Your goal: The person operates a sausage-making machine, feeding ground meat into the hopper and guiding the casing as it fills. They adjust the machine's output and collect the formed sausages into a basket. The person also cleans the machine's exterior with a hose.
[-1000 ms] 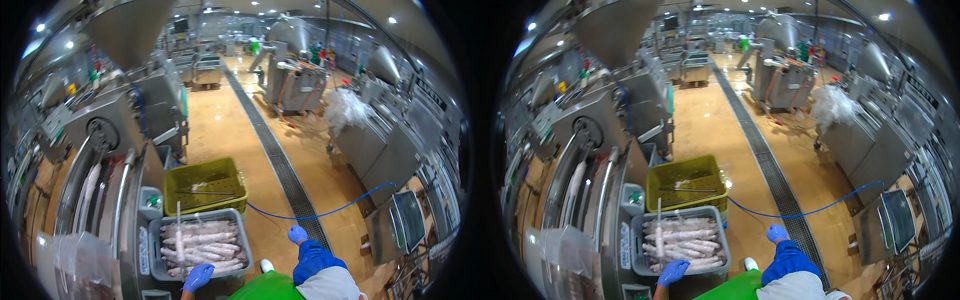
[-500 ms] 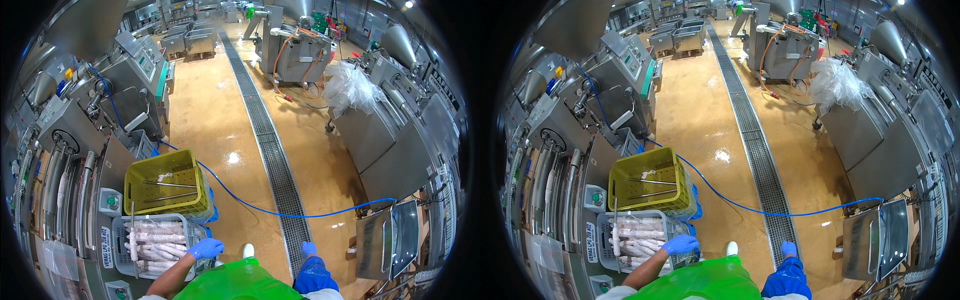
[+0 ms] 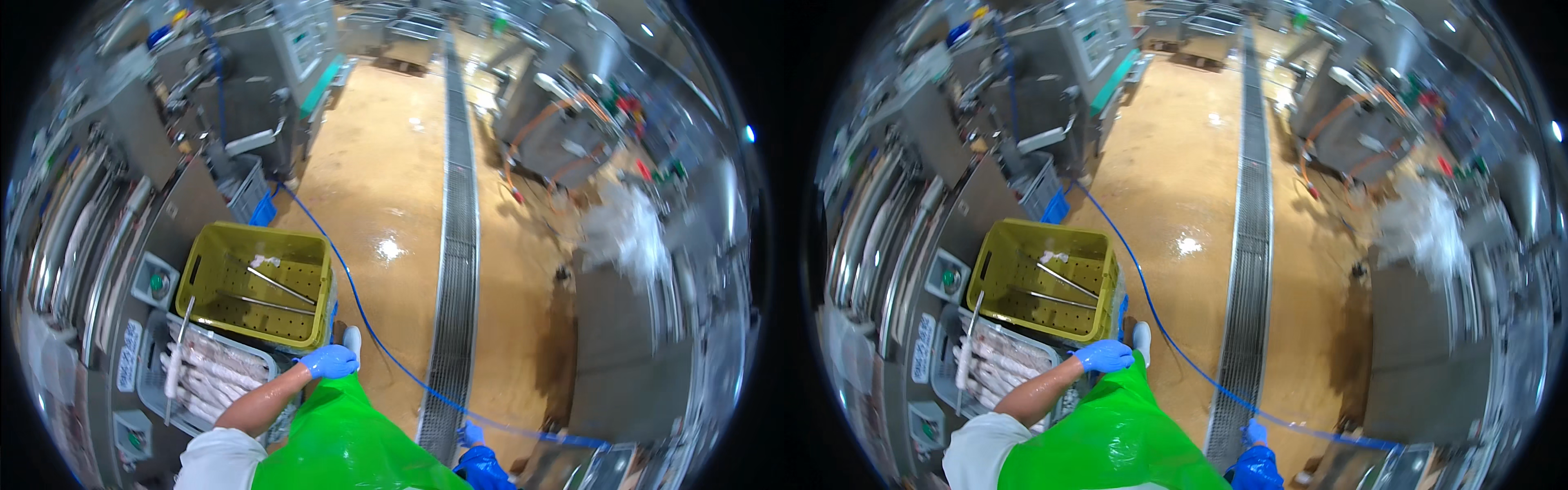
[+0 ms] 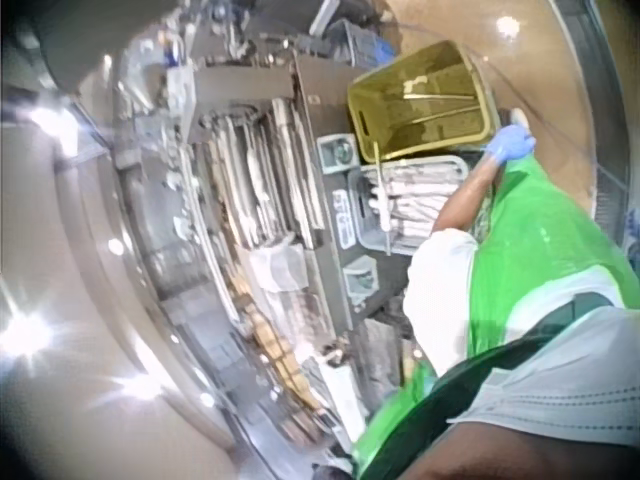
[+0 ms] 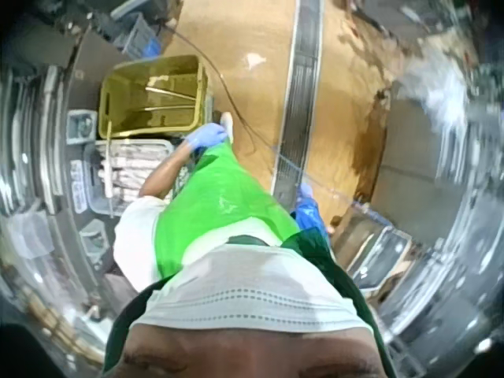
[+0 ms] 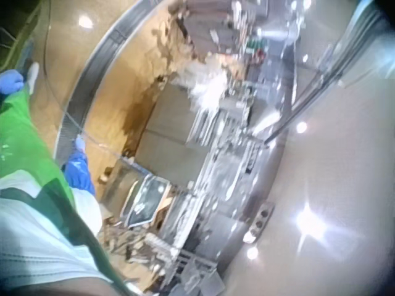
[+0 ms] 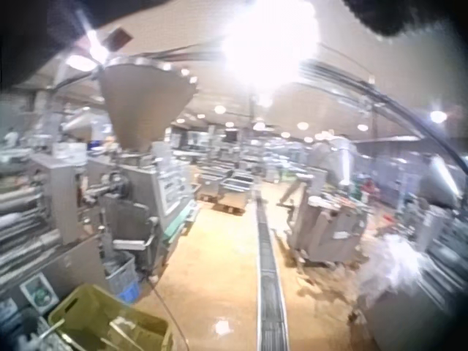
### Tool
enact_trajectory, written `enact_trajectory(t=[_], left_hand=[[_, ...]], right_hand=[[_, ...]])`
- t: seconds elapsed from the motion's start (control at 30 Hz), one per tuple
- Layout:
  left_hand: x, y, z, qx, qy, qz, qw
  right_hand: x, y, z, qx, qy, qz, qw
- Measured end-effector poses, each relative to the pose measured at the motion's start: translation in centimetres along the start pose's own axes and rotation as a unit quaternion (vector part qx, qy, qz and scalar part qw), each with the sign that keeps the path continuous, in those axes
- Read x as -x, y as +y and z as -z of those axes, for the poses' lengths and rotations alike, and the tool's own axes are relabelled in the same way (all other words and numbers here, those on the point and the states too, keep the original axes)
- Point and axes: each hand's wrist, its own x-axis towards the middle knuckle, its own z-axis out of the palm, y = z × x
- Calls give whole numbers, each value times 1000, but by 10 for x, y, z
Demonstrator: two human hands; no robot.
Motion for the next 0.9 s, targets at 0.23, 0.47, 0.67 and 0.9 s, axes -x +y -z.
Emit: enact_trajectory(t=[0.23,0.47,0.67,0.9], left_hand=[[-67,-63,91,90,123,74,986],[-134,-93,200,103,207,127,965],[-168,-123,258,129,212,190,950],[-195,-152,300,215,246,290,900]], right_hand=[[-23,-205,39,74,-7,30,997],[-44,-471,38,44,-13,285,958],[-89,-600,27,110,-70,250,959],[-196,-677,41,263,-122,97,952]])
